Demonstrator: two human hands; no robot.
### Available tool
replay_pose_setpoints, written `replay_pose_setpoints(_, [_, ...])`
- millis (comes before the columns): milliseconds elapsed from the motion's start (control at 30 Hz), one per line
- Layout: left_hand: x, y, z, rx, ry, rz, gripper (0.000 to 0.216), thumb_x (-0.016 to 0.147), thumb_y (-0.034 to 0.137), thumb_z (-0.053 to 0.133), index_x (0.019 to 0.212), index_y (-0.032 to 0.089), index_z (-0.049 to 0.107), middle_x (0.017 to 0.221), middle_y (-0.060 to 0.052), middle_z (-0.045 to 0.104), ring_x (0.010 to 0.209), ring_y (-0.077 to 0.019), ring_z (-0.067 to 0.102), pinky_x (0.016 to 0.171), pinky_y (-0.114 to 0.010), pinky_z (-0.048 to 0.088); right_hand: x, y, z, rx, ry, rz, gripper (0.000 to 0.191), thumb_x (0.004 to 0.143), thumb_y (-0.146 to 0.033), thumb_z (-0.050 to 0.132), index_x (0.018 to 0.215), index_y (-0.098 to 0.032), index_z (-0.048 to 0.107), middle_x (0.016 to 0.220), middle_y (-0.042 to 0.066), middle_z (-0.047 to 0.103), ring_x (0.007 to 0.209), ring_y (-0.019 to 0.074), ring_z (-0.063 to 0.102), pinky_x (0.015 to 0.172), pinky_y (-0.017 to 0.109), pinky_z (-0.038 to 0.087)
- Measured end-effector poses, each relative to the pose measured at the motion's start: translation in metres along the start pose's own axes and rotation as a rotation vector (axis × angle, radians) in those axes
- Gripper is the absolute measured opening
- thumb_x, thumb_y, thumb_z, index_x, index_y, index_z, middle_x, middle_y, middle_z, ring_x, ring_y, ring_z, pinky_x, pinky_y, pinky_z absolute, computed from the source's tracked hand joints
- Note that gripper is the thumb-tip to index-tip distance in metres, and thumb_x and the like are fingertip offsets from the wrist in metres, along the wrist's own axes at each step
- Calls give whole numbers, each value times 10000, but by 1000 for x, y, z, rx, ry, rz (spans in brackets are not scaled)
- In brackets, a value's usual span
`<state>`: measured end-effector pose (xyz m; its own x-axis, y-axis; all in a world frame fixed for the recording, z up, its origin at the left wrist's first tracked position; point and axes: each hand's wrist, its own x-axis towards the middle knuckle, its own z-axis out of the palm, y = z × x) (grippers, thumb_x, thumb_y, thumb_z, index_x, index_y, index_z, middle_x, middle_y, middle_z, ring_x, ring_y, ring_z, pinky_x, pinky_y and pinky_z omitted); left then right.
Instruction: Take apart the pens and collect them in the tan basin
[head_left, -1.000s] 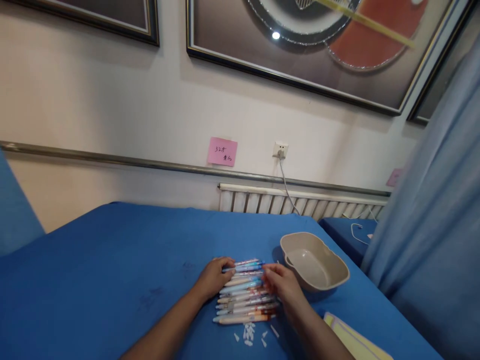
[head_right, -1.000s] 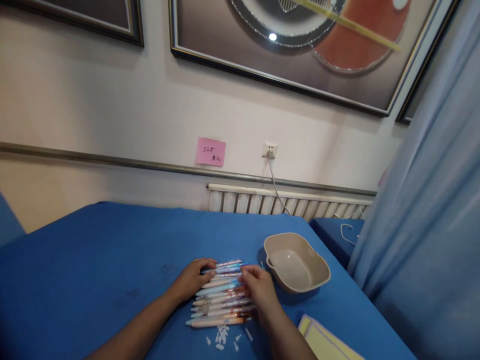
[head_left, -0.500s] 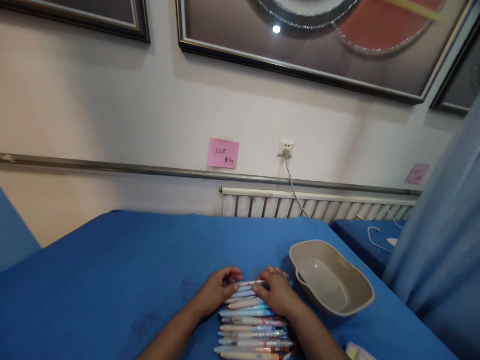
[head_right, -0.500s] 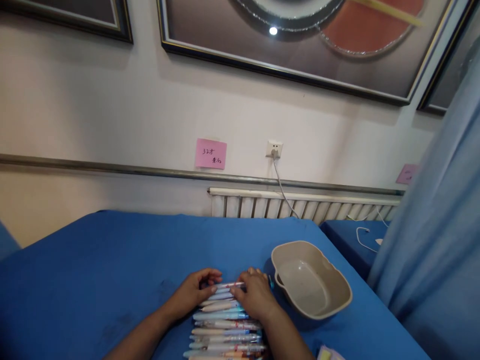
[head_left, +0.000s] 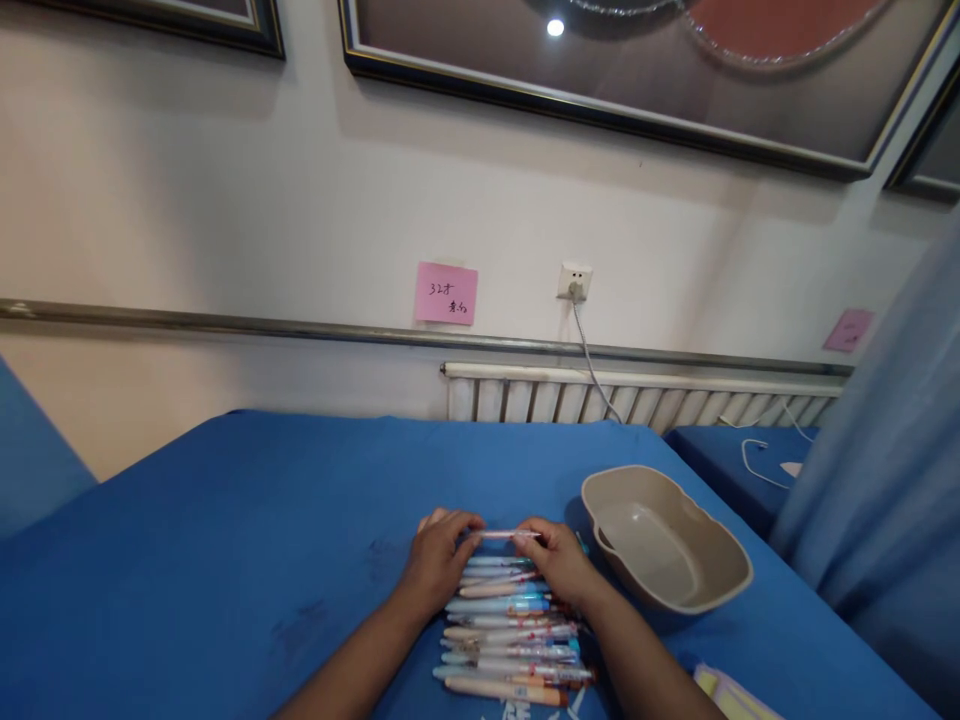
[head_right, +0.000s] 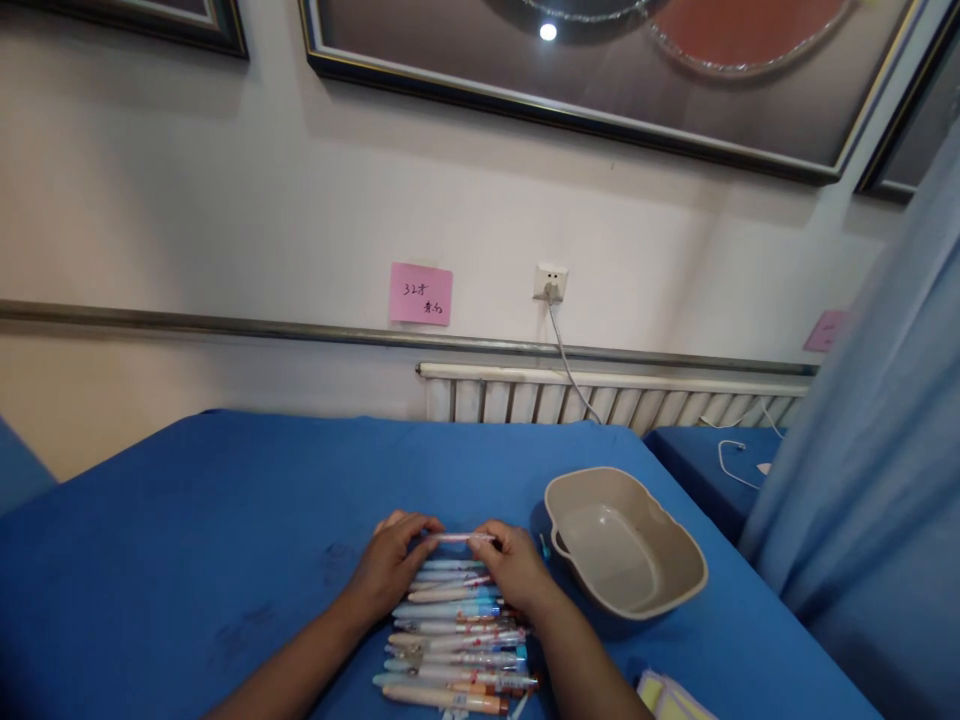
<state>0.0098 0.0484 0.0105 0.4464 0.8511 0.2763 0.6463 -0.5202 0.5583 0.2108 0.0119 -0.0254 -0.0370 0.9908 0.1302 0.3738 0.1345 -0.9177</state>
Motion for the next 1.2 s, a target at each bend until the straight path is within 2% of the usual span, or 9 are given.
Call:
replay_pose_setpoints(400, [1, 1, -2, -62, -49, 24, 303, 881, 386, 398, 920, 273, 676, 811, -20, 680, 866, -218, 546, 871, -364, 334, -2, -5, -4, 168, -17, 37, 341, 770, -486, 534, 733, -160, 626, 633, -6, 593, 571, 116, 478, 523, 206, 358])
replay_pose_setpoints(567, [3, -10, 6, -357, 9, -55, 399, 798, 382, 515, 1152, 202, 559, 1060, -56, 642, 970, -210, 563, 860, -294, 410, 0, -3, -5, 192, -2, 36, 346, 771, -491, 537, 718, -157, 613, 628, -7, 585, 579, 118, 487, 543, 214, 368])
replay_pose_setpoints(633, [3, -12, 7, -410, -23, -83, 382, 772, 391, 538, 1086, 179, 587, 974, -47, 658, 902, -204, 586, 805, -277, 438, 1, -1, -5, 208, 6, 41, 355, 767, -503, 538, 716, -158, 608, 627, -8, 583, 588, 120, 494, 560, 219, 378])
replay_pose_setpoints(733, [4, -15, 7, -437, -83, -193, 402, 835, 475, 391, 841, 156, 636, 716, -26, 645, 699, -188, 590, 667, -270, 458, 3, 1, -5, 217, -2, 39, 374, 753, -525, 550, 714, -158, 607, 631, -3, 588, 598, 126, 503, 583, 230, 386])
replay_pose_setpoints(800, [5, -17, 7, -461, -49, -222, 417, 826, 496, 394, 852, 154, 631, 744, -30, 646, 717, -190, 588, 680, -275, 459, 3, 2, -6, 221, -1, 36, 390, 743, -542, 555, 712, -157, 608, 635, 3, 596, 608, 132, 513, 601, 240, 392])
replay_pose_setpoints(933, [6, -22, 10, -553, -35, -164, 397, 705, 423, 596, 998, 156, 589, 906, -38, 647, 810, -191, 581, 729, -265, 451, 5, 3, -7, 220, 5, 41, 416, 731, -574, 552, 709, -162, 610, 639, 11, 609, 619, 147, 535, 626, 260, 403])
replay_pose_setpoints(1033, [5, -23, 10, -518, -110, -178, 333, 776, 470, 498, 819, 158, 606, 685, 3, 609, 636, -160, 541, 599, -243, 428, 6, 4, -7, 234, 3, 43, 419, 732, -581, 549, 713, -166, 607, 641, 14, 613, 628, 151, 545, 643, 270, 411])
replay_pose_setpoints(1100, [5, -21, 8, -446, -108, -187, 406, 823, 499, 409, 693, 163, 594, 605, 9, 570, 592, -156, 514, 572, -245, 411, 6, 5, -8, 251, 0, 45, 425, 724, -589, 553, 714, -167, 606, 637, 14, 613, 634, 154, 551, 654, 275, 416])
replay_pose_setpoints(1200, [5, -19, 6, -415, -41, -153, 393, 827, 482, 411, 726, 163, 618, 728, -23, 619, 703, -178, 552, 667, -267, 434, 6, 6, -9, 264, -13, 49, 433, 717, -596, 559, 721, -166, 611, 639, 14, 616, 642, 155, 558, 666, 276, 419])
